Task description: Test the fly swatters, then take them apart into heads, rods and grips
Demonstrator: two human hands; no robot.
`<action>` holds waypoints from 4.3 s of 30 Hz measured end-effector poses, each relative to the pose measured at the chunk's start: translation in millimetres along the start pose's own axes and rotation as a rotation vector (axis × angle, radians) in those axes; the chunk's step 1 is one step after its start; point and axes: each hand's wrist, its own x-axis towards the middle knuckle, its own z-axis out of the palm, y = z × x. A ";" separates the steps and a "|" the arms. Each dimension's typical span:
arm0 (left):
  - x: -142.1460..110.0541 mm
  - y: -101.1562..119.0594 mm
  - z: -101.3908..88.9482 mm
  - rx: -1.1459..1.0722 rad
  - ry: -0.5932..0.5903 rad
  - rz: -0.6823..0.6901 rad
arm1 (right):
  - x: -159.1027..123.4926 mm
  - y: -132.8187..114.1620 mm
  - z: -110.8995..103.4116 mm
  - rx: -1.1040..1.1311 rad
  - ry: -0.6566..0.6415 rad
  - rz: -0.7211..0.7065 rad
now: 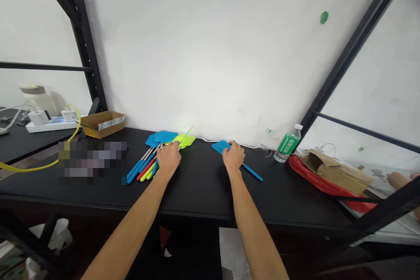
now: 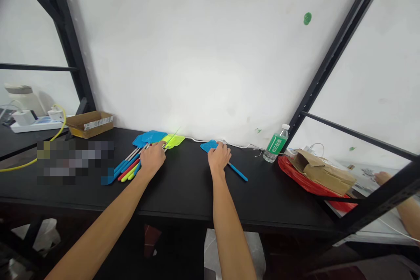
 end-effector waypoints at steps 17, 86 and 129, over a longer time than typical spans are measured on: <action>-14.5 32.3 -9.3 -0.355 0.009 0.487 | -24.7 -39.6 36.1 1.373 -0.666 0.069; -3.6 11.5 -6.8 -0.113 -0.165 0.332 | 22.0 7.3 35.7 1.452 0.159 0.424; -8.4 25.9 3.6 -0.240 -0.092 0.379 | -6.5 -18.9 48.1 1.172 -0.331 0.146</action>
